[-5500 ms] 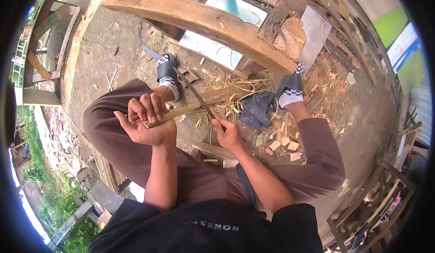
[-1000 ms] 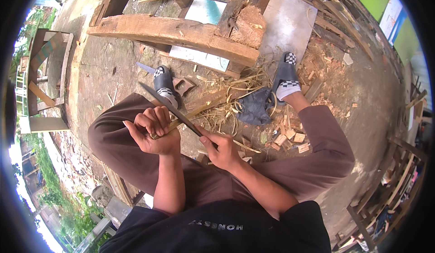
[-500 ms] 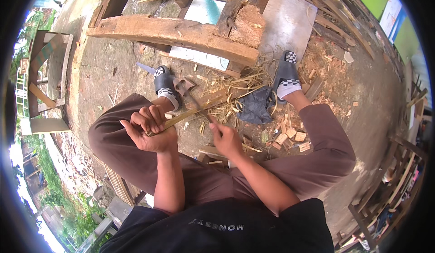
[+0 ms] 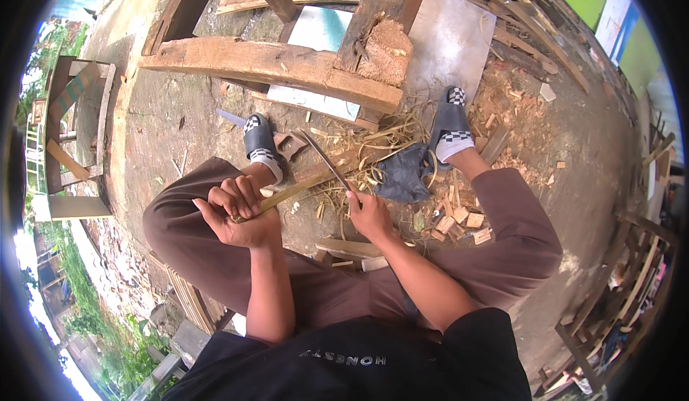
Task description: The person sits on the ground and uses a machete to shave thin strips from a small piece of wood. They repeatedly draw the blade along the wood to produce shavings, occasionally pausing to inspect the piece.
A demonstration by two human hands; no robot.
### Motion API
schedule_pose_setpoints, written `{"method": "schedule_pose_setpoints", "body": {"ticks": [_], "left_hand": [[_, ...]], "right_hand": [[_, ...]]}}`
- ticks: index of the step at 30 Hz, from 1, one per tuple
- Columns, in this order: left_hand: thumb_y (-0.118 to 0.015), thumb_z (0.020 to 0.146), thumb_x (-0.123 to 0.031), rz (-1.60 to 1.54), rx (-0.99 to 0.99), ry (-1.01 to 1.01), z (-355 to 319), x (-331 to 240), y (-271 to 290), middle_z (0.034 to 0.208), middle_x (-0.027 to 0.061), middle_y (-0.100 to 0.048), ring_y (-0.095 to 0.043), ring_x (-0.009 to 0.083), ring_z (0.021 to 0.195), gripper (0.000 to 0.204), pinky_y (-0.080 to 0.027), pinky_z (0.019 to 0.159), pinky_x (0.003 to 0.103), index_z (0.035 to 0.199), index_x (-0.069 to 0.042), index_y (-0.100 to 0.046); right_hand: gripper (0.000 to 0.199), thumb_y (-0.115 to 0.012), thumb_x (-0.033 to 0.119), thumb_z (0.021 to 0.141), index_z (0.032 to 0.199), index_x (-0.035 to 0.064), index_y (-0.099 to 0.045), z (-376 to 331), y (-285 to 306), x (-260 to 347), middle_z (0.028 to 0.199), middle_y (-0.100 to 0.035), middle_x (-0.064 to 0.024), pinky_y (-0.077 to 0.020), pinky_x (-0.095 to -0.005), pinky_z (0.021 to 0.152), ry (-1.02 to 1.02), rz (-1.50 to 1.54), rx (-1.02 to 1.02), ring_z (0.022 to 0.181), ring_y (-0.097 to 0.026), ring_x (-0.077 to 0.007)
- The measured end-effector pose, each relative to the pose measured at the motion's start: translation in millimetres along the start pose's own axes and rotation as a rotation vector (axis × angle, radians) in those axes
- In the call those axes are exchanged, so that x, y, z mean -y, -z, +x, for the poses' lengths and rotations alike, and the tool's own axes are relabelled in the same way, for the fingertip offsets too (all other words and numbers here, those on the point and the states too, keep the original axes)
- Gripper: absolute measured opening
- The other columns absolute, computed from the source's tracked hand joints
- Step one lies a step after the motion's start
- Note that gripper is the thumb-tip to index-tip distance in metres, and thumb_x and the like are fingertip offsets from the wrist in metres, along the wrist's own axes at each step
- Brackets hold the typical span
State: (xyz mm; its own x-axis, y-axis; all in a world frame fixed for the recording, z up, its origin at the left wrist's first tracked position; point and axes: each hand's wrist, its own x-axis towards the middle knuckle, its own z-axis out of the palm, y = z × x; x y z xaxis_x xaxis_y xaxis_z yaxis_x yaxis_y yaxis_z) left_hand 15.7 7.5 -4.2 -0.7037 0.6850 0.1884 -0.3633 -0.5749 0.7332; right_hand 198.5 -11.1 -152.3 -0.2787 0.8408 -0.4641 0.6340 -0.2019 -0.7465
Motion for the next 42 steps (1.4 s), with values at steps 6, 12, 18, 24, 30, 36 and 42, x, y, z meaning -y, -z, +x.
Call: {"method": "schedule_pose_setpoints", "body": {"ticks": [6,12,18,24,30,36,42], "left_hand": [[-0.022,0.109,-0.046,0.01,0.006,0.007,-4,3,-5,0.05,-0.0013,-0.034,-0.027,0.0109,0.043,0.06,-0.024,0.046,0.025,0.061,-0.013,-0.037],[-0.022,0.109,-0.045,0.023,0.002,-0.001,-4,2,-4,0.051,-0.0014,-0.033,-0.026,0.0104,0.043,0.059,-0.024,0.046,0.025,0.061,-0.013,-0.036],[-0.021,0.109,-0.045,0.028,0.0,-0.003,-5,6,-10,0.051,-0.0008,-0.033,-0.027,0.0106,0.044,0.058,-0.024,0.046,0.025,0.062,-0.013,-0.036],[-0.021,0.109,-0.044,0.038,0.015,-0.012,-5,5,-11,0.051,-0.0007,-0.033,-0.026,0.0108,0.044,0.058,-0.024,0.046,0.025,0.061,-0.013,-0.035],[-0.024,0.109,-0.045,0.055,-0.005,-0.024,-6,8,-11,0.05,-0.0013,-0.031,-0.026,0.0101,0.043,0.058,-0.022,0.044,0.024,0.061,-0.014,-0.034],[-0.024,0.109,-0.044,0.06,-0.003,-0.037,-4,6,-9,0.05,-0.0016,-0.03,-0.026,0.0103,0.044,0.057,-0.022,0.045,0.024,0.061,-0.014,-0.034],[-0.023,0.109,-0.043,0.026,-0.056,-0.009,-2,4,-7,0.051,-0.0015,-0.031,-0.025,0.0102,0.044,0.056,-0.023,0.047,0.024,0.062,-0.014,-0.034]], "right_hand": [[0.038,-0.053,0.025,0.103,0.133,0.0024,-0.061,-13,3,26,0.076,-0.064,-0.0212,-0.0479,-0.0363,0.059,0.444,0.308,0.015,0.06,-0.063,-0.0268],[0.035,-0.054,0.027,0.102,0.129,0.0084,-0.065,7,-5,-20,0.064,-0.057,-0.0227,-0.0473,-0.0426,0.058,-0.034,0.011,0.013,0.061,-0.063,-0.0365],[0.036,-0.055,0.025,0.101,0.134,0.0123,-0.061,-4,3,-5,0.084,-0.068,-0.0242,-0.0518,-0.0455,0.066,0.36,0.222,-0.013,0.077,-0.069,-0.041],[0.037,-0.053,0.031,0.102,0.133,0.0144,-0.062,9,-8,-38,0.081,-0.067,-0.0262,-0.0514,-0.0478,0.068,-0.095,-0.041,0.048,0.08,-0.067,-0.0442],[0.036,-0.052,0.03,0.102,0.131,0.0109,-0.063,1,-12,-30,0.072,-0.062,-0.0264,-0.0479,-0.0468,0.063,0.006,0.084,0.061,0.073,-0.065,-0.044],[0.034,-0.053,0.03,0.102,0.122,0.0071,-0.068,4,-10,-22,0.071,-0.061,-0.0249,-0.0477,-0.0429,0.062,0.019,0.132,-0.01,0.068,-0.065,-0.0372],[0.037,-0.052,0.031,0.102,0.131,0.0095,-0.063,16,-19,-44,0.076,-0.066,-0.0232,-0.0492,-0.042,0.062,-0.16,0.04,0.052,0.069,-0.067,-0.0378]]}}
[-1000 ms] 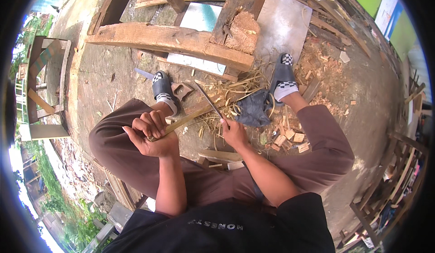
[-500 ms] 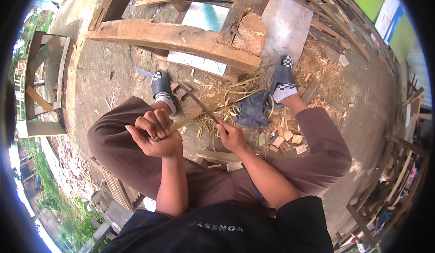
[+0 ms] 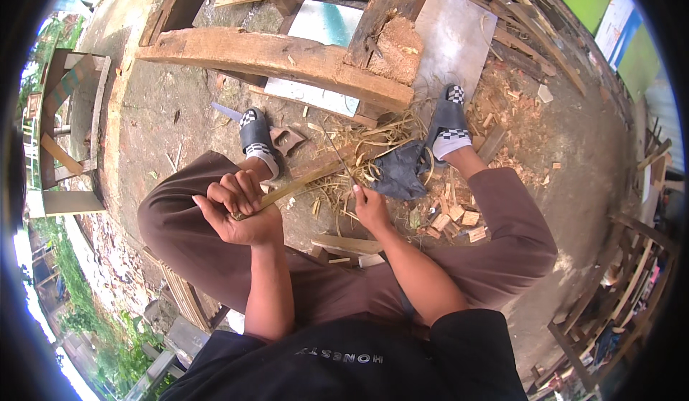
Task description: The person sits on the ground and uses a machete to shave thin strips from a small piece of wood. They repeatedly draw the blade along the wood to produce shavings, occasionally pausing to inspect the piece.
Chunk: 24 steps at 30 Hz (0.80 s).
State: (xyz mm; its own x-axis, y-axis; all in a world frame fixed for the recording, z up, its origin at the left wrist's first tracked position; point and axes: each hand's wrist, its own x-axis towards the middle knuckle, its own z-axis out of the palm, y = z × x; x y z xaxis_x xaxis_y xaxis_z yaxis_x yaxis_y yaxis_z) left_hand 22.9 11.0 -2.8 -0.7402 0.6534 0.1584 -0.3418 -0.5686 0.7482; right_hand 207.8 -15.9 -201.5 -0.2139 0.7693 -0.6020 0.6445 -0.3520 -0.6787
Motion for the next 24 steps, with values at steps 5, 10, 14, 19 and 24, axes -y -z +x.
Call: {"method": "schedule_pose_setpoints", "body": {"ticks": [5,10,14,19,24], "left_hand": [[-0.024,0.109,-0.045,0.019,-0.003,-0.02,4,2,1,0.051,-0.0019,-0.03,-0.025,0.0104,0.044,0.057,-0.023,0.047,0.024,0.062,-0.014,-0.034],[-0.03,0.108,-0.043,-0.031,-0.055,-0.05,8,2,0,0.051,-0.0002,-0.031,-0.027,0.0104,0.041,0.056,-0.023,0.039,0.022,0.061,-0.013,-0.034],[-0.024,0.109,-0.045,0.079,0.043,-0.065,12,4,0,0.05,-0.0021,-0.029,-0.025,0.0097,0.042,0.056,-0.023,0.046,0.023,0.062,-0.015,-0.033],[-0.031,0.108,-0.042,-0.009,-0.052,-0.038,10,6,-4,0.053,0.0001,-0.031,-0.027,0.0103,0.042,0.055,-0.025,0.04,0.021,0.061,-0.013,-0.033],[-0.032,0.108,-0.04,-0.057,-0.013,-0.053,17,4,1,0.053,0.0006,-0.032,-0.027,0.0106,0.041,0.054,-0.025,0.04,0.022,0.061,-0.013,-0.033]], "right_hand": [[0.039,-0.053,0.032,0.101,0.136,0.016,-0.06,-13,-6,21,0.068,-0.062,-0.0223,-0.0476,-0.0436,0.06,0.389,0.175,-0.092,0.067,-0.066,-0.0392],[0.034,-0.052,0.031,0.101,0.127,0.0134,-0.066,7,-10,-19,0.071,-0.063,-0.0241,-0.0484,-0.0462,0.062,-0.006,-0.041,-0.062,0.07,-0.067,-0.0406],[0.035,-0.052,0.033,0.101,0.125,0.0125,-0.068,5,-9,-13,0.073,-0.063,-0.0249,-0.0487,-0.0464,0.064,0.024,0.032,-0.073,0.07,-0.066,-0.0406],[0.037,-0.051,0.036,0.102,0.118,0.0075,-0.069,-2,-13,2,0.069,-0.061,-0.0231,-0.0458,-0.0437,0.062,0.13,0.145,-0.062,0.062,-0.06,-0.0345],[0.039,-0.05,0.037,0.103,0.115,0.0055,-0.069,10,-13,-23,0.065,-0.059,-0.0221,-0.0433,-0.0438,0.057,0.026,0.077,-0.028,0.057,-0.058,-0.0358]]}}
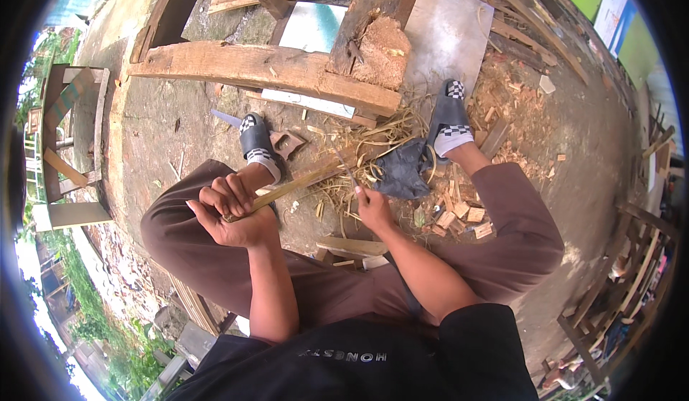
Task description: The person sits on the ground and uses a machete to shave thin strips from a small piece of wood. They repeatedly draw the blade along the wood to produce shavings, occasionally pausing to inspect the piece.
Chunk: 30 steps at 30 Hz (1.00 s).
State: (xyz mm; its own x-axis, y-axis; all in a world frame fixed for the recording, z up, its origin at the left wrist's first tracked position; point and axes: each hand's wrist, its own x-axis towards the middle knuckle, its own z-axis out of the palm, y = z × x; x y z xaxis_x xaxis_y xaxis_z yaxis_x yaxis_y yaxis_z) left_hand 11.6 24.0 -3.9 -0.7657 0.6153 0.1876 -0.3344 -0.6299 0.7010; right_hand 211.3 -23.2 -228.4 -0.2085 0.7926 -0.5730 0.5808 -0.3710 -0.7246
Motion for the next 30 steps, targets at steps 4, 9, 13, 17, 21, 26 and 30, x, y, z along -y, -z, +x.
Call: {"method": "schedule_pose_setpoints", "body": {"ticks": [4,9,13,17,21,26,30], "left_hand": [[-0.027,0.108,-0.043,0.096,-0.017,0.009,-3,1,-1,0.051,-0.0014,-0.031,-0.026,0.0099,0.041,0.055,-0.023,0.043,0.023,0.062,-0.014,-0.034],[-0.031,0.108,-0.042,0.015,0.013,0.039,0,-2,7,0.051,0.0,-0.033,-0.029,0.0112,0.041,0.054,-0.025,0.041,0.023,0.061,-0.014,-0.033],[-0.03,0.108,-0.043,0.043,-0.023,0.018,-2,-2,3,0.05,-0.0007,-0.033,-0.028,0.0104,0.041,0.055,-0.024,0.042,0.023,0.061,-0.015,-0.033],[-0.025,0.108,-0.045,0.076,-0.025,0.041,-2,-3,2,0.05,-0.0019,-0.03,-0.026,0.0099,0.041,0.056,-0.023,0.044,0.023,0.062,-0.015,-0.034],[-0.026,0.108,-0.045,0.062,0.031,0.014,0,-2,5,0.05,-0.0016,-0.031,-0.027,0.0098,0.042,0.056,-0.022,0.044,0.023,0.061,-0.015,-0.034],[-0.026,0.108,-0.044,0.058,-0.038,0.045,-4,-1,0,0.05,-0.0019,-0.031,-0.027,0.0098,0.042,0.056,-0.023,0.046,0.024,0.061,-0.015,-0.033],[-0.025,0.109,-0.044,0.084,0.02,0.029,-2,-2,2,0.051,-0.0022,-0.031,-0.026,0.0098,0.042,0.055,-0.023,0.047,0.024,0.063,-0.015,-0.034]], "right_hand": [[0.04,-0.051,0.038,0.102,0.123,0.009,-0.068,-16,1,47,0.065,-0.06,-0.0211,-0.0454,-0.0429,0.057,0.276,0.121,-0.018,0.058,-0.062,-0.0364],[0.038,-0.051,0.038,0.102,0.13,0.0155,-0.065,3,3,15,0.065,-0.06,-0.0227,-0.0472,-0.046,0.06,0.039,-0.054,-0.049,0.064,-0.064,-0.0399],[0.036,-0.051,0.036,0.102,0.128,0.015,-0.066,-17,3,42,0.069,-0.061,-0.0249,-0.048,-0.0451,0.061,0.281,0.043,-0.006,0.064,-0.064,-0.0412],[0.037,-0.052,0.036,0.102,0.125,0.0117,-0.067,2,4,11,0.072,-0.062,-0.0251,-0.0483,-0.0447,0.061,-0.001,-0.018,-0.06,0.067,-0.064,-0.0428],[0.039,-0.05,0.037,0.102,0.128,0.0121,-0.066,-8,10,33,0.078,-0.064,-0.0271,-0.0494,-0.0444,0.064,-0.023,-0.022,0.07,0.076,-0.066,-0.0444],[0.038,-0.051,0.035,0.102,0.129,0.0127,-0.065,-6,9,24,0.074,-0.064,-0.0263,-0.0495,-0.044,0.067,-0.026,-0.017,0.064,0.08,-0.066,-0.0441],[0.038,-0.05,0.034,0.102,0.132,0.014,-0.063,1,7,5,0.066,-0.061,-0.0217,-0.0483,-0.0435,0.062,-0.006,-0.067,0.011,0.068,-0.064,-0.0417]]}}
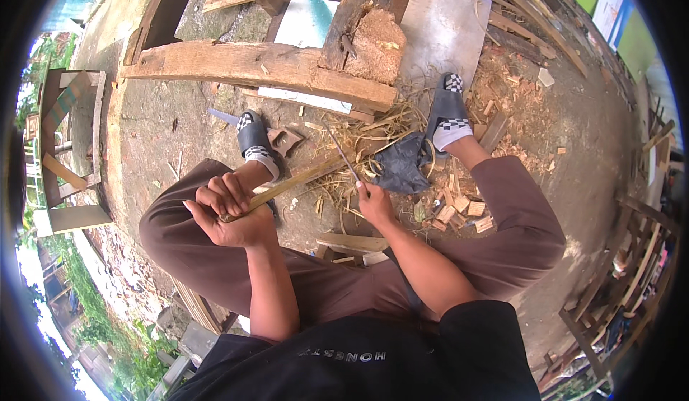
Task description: The person sits on the ground and uses a machete to shave thin strips from a small piece of wood. They repeatedly draw the blade along the wood to produce shavings, occasionally pausing to inspect the piece.
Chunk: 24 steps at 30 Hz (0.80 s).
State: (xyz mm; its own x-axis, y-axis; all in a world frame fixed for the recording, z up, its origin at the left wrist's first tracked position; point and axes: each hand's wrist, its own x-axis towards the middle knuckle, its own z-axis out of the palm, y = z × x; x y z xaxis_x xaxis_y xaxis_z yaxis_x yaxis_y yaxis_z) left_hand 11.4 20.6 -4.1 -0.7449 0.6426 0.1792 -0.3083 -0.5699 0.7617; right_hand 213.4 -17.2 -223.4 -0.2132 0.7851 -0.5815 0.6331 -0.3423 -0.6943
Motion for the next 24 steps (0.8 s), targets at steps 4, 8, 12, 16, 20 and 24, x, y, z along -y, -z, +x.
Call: {"method": "schedule_pose_setpoints", "body": {"ticks": [4,8,12,16,20,24], "left_hand": [[-0.025,0.109,-0.044,0.016,-0.015,0.003,-5,0,0,0.052,-0.0016,-0.031,-0.026,0.01,0.043,0.054,-0.023,0.047,0.024,0.063,-0.015,-0.033],[-0.026,0.108,-0.044,-0.013,-0.052,0.014,2,0,0,0.052,-0.001,-0.031,-0.026,0.0101,0.043,0.054,-0.023,0.048,0.024,0.063,-0.015,-0.033],[-0.026,0.108,-0.044,-0.037,-0.003,0.001,6,1,4,0.052,-0.0008,-0.031,-0.027,0.0103,0.043,0.055,-0.024,0.048,0.025,0.063,-0.015,-0.033],[-0.026,0.109,-0.044,-0.006,-0.059,-0.013,7,2,4,0.053,-0.0003,-0.03,-0.026,0.0103,0.043,0.054,-0.024,0.048,0.025,0.063,-0.014,-0.032],[-0.028,0.109,-0.041,0.004,-0.129,-0.024,7,2,1,0.053,-0.0004,-0.029,-0.025,0.01,0.043,0.053,-0.022,0.045,0.024,0.064,-0.014,-0.03],[-0.029,0.109,-0.039,0.032,-0.135,-0.06,2,1,4,0.053,-0.0008,-0.027,-0.024,0.0101,0.043,0.052,-0.022,0.044,0.024,0.064,-0.014,-0.029]], "right_hand": [[0.038,-0.052,0.034,0.102,0.132,0.0148,-0.063,-17,0,38,0.065,-0.06,-0.0215,-0.046,-0.0427,0.057,0.231,0.135,-0.025,0.062,-0.062,-0.0406],[0.037,-0.052,0.036,0.102,0.123,0.0112,-0.068,8,-9,-14,0.069,-0.061,-0.0249,-0.047,-0.0447,0.061,-0.042,0.024,-0.067,0.066,-0.062,-0.0431],[0.037,-0.052,0.036,0.102,0.122,0.0103,-0.068,6,-17,-23,0.074,-0.062,-0.0253,-0.0472,-0.0466,0.065,0.001,0.041,-0.096,0.072,-0.063,-0.0439],[0.037,-0.052,0.036,0.102,0.12,0.0091,-0.069,-5,-3,9,0.085,-0.067,-0.0259,-0.0485,-0.0483,0.071,-0.015,0.078,0.01,0.082,-0.066,-0.0446],[0.038,-0.051,0.036,0.102,0.114,0.0051,-0.07,9,-15,-37,0.084,-0.067,-0.0265,-0.0488,-0.0471,0.07,-0.082,0.042,-0.108,0.083,-0.067,-0.0427],[0.037,-0.054,0.035,0.101,0.115,0.0044,-0.07,0,0,29,0.069,-0.059,-0.0232,-0.0473,-0.0413,0.062,0.057,0.086,0.03,0.064,-0.063,-0.034]]}}
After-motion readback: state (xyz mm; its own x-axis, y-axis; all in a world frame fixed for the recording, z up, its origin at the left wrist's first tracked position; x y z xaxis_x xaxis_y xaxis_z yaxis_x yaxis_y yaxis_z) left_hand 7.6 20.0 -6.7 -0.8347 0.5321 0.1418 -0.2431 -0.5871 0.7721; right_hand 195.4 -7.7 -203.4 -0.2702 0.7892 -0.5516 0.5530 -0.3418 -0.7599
